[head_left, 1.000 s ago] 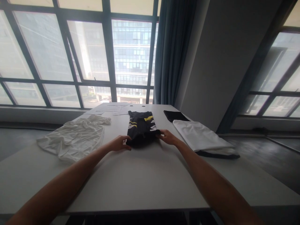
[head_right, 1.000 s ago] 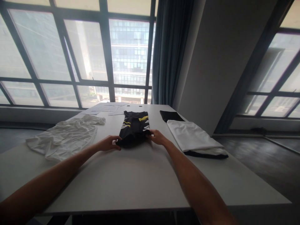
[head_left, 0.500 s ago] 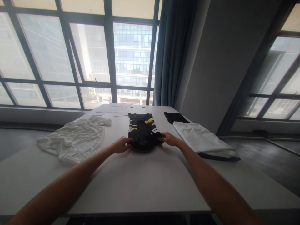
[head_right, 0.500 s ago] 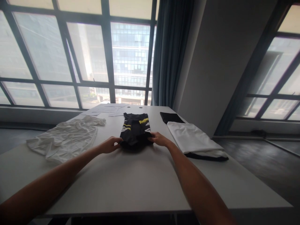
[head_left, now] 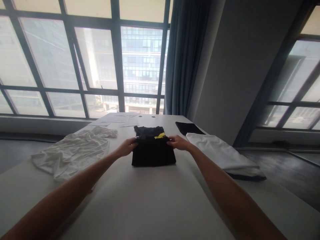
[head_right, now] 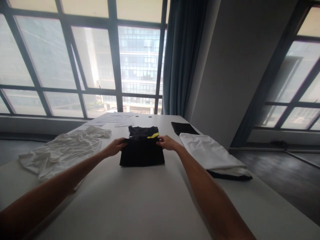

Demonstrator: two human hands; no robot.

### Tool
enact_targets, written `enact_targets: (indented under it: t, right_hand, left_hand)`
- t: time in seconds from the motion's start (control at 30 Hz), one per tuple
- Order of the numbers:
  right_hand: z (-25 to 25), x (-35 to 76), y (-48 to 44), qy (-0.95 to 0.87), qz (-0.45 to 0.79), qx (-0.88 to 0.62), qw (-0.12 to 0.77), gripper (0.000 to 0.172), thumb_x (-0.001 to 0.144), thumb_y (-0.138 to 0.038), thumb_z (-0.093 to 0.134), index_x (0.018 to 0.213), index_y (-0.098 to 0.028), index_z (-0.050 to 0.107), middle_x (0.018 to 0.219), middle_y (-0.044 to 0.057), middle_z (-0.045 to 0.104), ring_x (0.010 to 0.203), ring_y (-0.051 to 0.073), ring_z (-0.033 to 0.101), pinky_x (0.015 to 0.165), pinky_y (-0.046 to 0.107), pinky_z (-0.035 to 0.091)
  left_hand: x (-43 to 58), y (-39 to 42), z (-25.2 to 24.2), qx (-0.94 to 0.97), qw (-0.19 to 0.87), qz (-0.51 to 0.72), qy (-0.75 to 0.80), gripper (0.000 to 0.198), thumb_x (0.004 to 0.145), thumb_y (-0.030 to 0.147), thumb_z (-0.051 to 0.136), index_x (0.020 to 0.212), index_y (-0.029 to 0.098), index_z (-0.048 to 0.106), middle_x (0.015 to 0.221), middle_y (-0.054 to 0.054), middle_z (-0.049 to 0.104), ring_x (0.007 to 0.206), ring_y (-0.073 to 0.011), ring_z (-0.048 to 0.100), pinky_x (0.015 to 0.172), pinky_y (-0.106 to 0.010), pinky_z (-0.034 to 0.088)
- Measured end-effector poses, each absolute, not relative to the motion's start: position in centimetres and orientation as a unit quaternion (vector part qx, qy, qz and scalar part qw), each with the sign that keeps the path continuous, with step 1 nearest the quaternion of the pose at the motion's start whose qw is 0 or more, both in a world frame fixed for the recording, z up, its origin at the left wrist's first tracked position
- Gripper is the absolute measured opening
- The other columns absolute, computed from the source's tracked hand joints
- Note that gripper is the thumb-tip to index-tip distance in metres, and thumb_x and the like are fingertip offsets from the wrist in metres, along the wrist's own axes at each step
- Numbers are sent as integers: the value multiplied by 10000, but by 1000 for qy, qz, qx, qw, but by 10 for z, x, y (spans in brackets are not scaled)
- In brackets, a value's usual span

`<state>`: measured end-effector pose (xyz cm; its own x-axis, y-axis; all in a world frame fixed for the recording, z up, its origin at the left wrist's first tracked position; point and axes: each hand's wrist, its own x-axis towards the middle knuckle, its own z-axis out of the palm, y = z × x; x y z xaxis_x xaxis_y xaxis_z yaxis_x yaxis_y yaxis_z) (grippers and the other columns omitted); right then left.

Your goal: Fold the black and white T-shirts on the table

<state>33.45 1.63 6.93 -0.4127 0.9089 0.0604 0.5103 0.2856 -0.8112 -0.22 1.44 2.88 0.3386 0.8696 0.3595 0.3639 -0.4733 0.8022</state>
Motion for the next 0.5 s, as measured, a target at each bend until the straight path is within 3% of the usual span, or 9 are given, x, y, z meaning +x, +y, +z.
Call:
enact_targets:
  t: [0.17, 0.27, 0.37, 0.5]
  right_hand:
    - [74, 331, 52, -767, 333, -461, 296, 256, 872, -296, 678, 1074, -141, 698, 872, 60, 735, 789, 193, 676, 700, 295, 552]
    - [65, 323, 70, -745, 239, -530, 328, 302, 912, -303, 614, 1157, -137, 673, 942, 79, 743, 866, 212, 684, 768, 305, 535]
    - [46, 311, 76, -712, 123, -629, 285, 361, 929, -275, 570, 1266, -158, 622, 1063, 104, 734, 998, 234, 674, 866, 317, 497]
    - [25, 289, 66, -720, 25, -665, 196, 448, 945, -335, 529, 1366, -185, 552, 1282, 132, 657, 1158, 273, 617, 969, 372, 445]
  left_hand:
    - [0, 52, 36, 753, 293, 454, 375, 304, 825, 415, 584, 901, 133, 671, 710, -8, 644, 653, -158, 578, 600, -281, 476]
    - [5, 77, 30, 722, 263, 469, 435, 309, 846, 375, 560, 954, 112, 681, 827, -70, 712, 767, -220, 659, 700, -329, 519]
    - [12, 90, 15, 692, 202, 429, 544, 376, 867, 294, 548, 1166, 88, 645, 1072, -157, 733, 984, -276, 696, 862, -372, 529]
    - [29, 82, -4, 742, 86, 344, 569, 481, 923, 315, 500, 1355, 111, 556, 1398, -179, 586, 1310, -282, 537, 1093, -400, 409]
